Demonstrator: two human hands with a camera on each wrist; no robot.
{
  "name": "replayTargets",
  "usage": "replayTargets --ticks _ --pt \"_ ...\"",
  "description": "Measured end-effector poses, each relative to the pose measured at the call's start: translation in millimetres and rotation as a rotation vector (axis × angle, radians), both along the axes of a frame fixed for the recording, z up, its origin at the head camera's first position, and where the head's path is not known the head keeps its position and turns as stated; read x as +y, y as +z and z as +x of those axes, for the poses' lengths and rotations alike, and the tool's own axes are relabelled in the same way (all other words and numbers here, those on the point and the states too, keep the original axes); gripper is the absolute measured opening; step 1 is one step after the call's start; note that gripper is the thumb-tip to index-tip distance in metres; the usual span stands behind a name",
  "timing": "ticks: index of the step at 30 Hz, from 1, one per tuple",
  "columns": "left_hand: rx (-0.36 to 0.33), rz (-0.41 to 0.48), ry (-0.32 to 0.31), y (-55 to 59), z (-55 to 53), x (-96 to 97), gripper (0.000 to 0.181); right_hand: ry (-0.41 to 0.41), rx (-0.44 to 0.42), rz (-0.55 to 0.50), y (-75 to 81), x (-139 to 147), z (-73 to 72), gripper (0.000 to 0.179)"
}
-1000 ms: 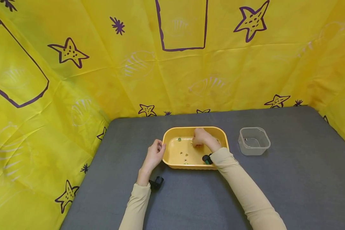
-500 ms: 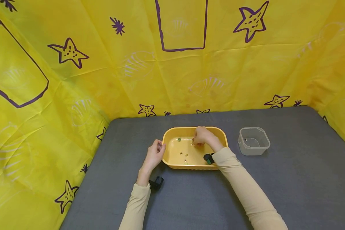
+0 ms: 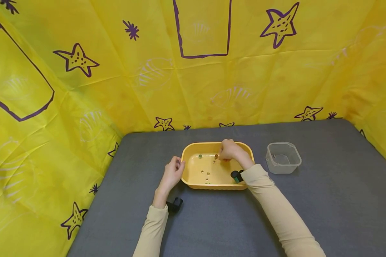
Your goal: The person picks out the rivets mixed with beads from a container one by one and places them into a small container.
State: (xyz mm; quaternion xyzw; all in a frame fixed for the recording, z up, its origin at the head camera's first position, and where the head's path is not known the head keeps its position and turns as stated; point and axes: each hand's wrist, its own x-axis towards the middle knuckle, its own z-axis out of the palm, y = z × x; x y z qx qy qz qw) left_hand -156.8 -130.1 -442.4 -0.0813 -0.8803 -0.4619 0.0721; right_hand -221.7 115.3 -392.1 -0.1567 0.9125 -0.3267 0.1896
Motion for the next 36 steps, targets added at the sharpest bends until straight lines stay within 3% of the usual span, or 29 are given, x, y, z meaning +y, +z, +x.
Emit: replayTargets --ticks 4,9,16,21,36 --pt "0.061 0.019 -0.023 -4.4 0.0 -1.4 0.018 0.007 0.012 0.007 3.2 4 2.3 0.015" --pt "0.021 -0.007 -0.005 -2.6 -0.4 -0.5 0.014 0.005 0.012 0.005 6.3 9 4.9 0.020" --pt "-0.018 -0.039 0.015 -0.2 -0.7 0.4 0.013 -0.024 0.025 0.011 7.6 19 5.6 0.010" --pt "-0.041 -0.035 0.019 -0.1 -1.4 0.5 0.013 -0.024 0.016 0.014 8.5 26 3.8 0.018" --pt "-0.029 -0.033 0.016 0.7 0.0 0.6 0.013 -0.036 0.019 -0.014 15.4 41 7.0 0.010"
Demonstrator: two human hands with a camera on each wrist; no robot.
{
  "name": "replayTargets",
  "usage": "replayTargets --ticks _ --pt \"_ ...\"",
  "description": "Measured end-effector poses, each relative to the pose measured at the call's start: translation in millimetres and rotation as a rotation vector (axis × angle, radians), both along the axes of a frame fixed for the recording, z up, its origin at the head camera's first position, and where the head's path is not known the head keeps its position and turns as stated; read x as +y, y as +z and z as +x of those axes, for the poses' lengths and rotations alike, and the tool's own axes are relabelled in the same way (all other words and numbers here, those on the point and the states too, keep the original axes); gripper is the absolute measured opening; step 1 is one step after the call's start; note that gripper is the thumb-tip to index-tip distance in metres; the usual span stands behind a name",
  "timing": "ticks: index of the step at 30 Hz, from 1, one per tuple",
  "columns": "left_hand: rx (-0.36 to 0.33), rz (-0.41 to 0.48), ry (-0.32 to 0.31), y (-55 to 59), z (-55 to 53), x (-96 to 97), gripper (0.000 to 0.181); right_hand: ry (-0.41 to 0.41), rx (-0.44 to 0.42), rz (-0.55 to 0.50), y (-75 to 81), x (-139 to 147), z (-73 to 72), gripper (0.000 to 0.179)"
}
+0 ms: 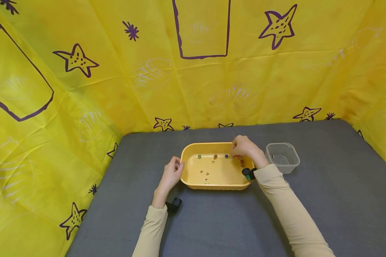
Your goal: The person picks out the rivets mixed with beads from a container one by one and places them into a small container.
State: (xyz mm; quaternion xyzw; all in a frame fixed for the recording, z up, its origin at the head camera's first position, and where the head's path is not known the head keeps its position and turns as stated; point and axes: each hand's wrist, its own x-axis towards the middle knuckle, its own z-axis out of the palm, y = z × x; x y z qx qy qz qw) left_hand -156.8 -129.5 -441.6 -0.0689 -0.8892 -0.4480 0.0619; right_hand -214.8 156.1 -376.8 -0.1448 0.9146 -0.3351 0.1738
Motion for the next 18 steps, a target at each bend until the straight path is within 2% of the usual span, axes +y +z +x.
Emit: replayTargets --ticks 8,18 --pt "-0.003 -0.003 0.005 -0.5 -1.0 -0.2 0.014 -0.022 -0.020 -0.003 3.7 5 0.0 0.010" --pt "-0.005 -0.004 0.006 -0.6 -1.0 -0.4 0.014 -0.030 0.009 0.023 10.3 16 0.6 0.009"
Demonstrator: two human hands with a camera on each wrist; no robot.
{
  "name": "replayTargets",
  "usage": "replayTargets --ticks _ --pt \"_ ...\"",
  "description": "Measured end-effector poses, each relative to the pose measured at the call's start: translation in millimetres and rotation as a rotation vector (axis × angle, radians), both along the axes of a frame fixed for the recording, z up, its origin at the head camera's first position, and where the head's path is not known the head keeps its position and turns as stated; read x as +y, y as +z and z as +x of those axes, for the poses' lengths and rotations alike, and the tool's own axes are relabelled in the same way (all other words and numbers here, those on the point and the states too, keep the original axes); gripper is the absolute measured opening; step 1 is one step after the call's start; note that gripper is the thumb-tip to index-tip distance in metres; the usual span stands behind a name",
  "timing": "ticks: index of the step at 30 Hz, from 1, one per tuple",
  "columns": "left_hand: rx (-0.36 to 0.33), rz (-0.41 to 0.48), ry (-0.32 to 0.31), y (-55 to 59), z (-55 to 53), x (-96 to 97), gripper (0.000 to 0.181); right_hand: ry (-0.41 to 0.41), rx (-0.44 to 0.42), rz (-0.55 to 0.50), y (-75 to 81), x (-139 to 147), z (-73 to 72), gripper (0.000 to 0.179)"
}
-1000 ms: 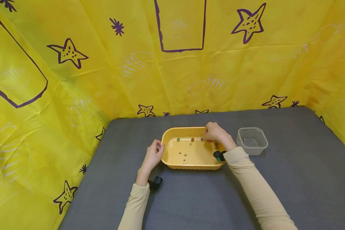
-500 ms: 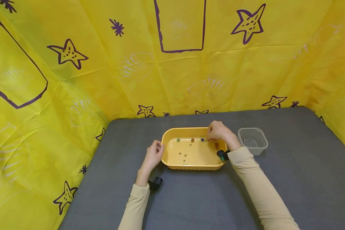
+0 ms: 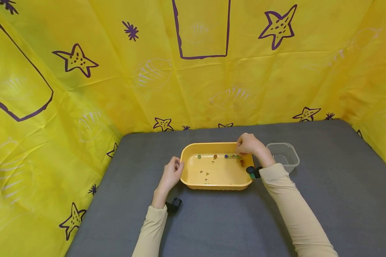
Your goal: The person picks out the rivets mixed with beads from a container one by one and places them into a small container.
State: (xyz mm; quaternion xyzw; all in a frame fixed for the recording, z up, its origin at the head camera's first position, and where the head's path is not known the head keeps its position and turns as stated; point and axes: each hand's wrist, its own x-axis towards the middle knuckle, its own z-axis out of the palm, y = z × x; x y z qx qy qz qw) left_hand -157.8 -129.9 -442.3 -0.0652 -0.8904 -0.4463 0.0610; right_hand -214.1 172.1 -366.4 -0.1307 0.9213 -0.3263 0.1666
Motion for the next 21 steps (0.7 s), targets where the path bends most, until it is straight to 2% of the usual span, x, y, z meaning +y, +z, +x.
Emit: replayTargets --ticks 21 --pt "-0.011 0.000 0.004 -0.7 -0.3 -0.1 0.014 -0.038 -0.026 0.007 4.7 19 -1.1 0.013"
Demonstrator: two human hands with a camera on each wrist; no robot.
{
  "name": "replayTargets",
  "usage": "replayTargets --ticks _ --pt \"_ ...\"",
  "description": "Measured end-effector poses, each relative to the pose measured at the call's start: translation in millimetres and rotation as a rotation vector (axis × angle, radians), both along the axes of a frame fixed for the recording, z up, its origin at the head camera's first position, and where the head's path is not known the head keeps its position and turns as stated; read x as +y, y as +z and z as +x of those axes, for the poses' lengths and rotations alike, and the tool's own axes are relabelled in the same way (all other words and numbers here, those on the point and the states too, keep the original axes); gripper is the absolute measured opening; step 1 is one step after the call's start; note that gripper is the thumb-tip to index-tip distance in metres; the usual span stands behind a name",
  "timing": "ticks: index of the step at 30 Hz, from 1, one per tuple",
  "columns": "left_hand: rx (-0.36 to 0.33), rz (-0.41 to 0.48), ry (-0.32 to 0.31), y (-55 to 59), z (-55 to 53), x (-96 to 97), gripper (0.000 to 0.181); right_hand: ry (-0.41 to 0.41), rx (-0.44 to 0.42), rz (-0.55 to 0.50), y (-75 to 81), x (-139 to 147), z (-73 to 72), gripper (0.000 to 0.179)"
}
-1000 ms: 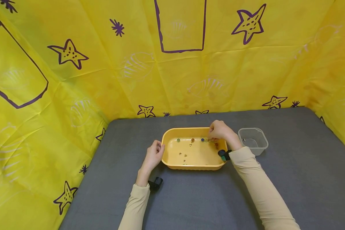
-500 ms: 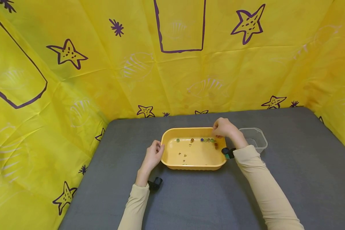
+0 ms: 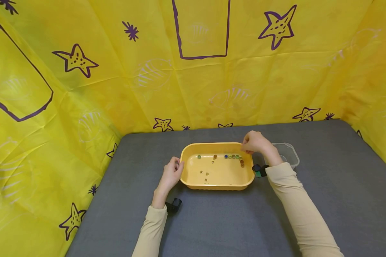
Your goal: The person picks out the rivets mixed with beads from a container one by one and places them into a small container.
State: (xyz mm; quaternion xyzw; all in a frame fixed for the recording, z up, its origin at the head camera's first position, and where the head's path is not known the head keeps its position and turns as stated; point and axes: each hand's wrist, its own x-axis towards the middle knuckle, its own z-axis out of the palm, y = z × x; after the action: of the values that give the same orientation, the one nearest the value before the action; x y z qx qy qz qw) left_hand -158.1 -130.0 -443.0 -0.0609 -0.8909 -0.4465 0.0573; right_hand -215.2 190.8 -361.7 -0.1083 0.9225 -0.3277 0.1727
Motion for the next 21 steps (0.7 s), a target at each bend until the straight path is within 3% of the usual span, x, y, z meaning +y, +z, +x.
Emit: replayTargets --ticks 17,21 --pt "0.018 0.003 -0.002 0.1 0.8 0.3 0.014 -0.021 0.018 0.005 1.1 16 1.2 0.014" --pt "0.057 0.031 -0.021 -0.9 1.7 -0.2 0.016 -0.015 0.025 0.005 2.3 21 2.3 0.014"
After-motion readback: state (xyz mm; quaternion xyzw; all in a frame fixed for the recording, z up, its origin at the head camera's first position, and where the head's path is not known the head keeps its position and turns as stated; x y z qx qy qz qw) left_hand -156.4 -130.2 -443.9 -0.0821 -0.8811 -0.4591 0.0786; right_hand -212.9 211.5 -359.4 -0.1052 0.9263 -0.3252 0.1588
